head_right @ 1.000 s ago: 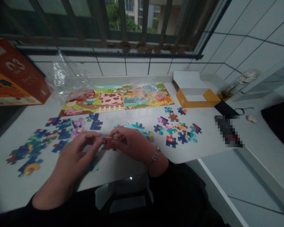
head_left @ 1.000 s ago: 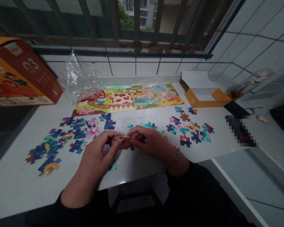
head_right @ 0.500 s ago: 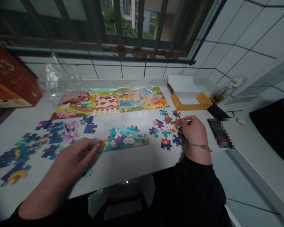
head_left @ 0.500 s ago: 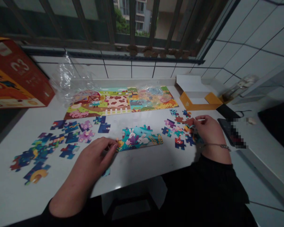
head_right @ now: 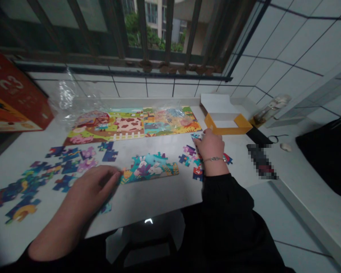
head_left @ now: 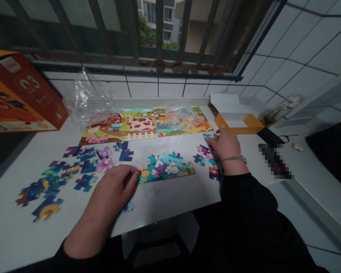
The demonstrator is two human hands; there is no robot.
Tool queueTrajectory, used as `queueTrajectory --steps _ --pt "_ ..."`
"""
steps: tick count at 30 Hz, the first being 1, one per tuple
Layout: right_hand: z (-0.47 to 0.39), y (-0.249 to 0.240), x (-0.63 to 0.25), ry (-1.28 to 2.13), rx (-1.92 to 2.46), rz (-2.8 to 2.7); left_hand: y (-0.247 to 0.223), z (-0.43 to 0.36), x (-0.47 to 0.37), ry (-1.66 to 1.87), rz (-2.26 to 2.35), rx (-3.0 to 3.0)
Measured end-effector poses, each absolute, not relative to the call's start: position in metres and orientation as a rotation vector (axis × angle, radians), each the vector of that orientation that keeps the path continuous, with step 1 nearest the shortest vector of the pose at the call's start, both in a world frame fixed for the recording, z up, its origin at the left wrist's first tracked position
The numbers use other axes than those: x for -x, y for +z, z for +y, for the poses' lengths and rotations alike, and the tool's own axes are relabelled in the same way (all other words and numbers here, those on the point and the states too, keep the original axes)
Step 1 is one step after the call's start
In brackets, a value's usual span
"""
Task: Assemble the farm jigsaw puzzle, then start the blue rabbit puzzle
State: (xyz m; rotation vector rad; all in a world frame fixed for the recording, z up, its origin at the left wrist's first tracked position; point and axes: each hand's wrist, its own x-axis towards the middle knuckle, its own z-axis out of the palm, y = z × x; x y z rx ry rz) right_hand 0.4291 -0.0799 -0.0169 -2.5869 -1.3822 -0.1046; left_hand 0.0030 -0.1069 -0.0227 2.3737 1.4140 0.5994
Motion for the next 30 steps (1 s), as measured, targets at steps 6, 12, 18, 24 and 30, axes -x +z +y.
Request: queueTrajectory --steps 6,12,18,24,30 --pt "-0.068 -0.026 -0.424 -0.090 2.553 -1.487 -0.020 -0.111 -0.007 0.599 1.342 -2.332" --pt "-0.073 -0.026 -0.430 -0.067 2.352 -1.456 -0.020 -0.112 -0.008 0.621 1.281 -2.329" --pt "-0.093 -0.004 -0.376 0.156 1.752 -1.802 -0.018 -0.116 -0.003 0.687 1.438 -2.159" --pt "-0.119 -0.005 -0.256 0.607 1.212 -2.178 -0.013 -0.114 0.010 0.739 1.539 -2.055" --pt "-0.123 -0.016 -0.220 0.822 1.191 -2.137 -0.019 -0.105 0.022 0.662 1.164 -2.221"
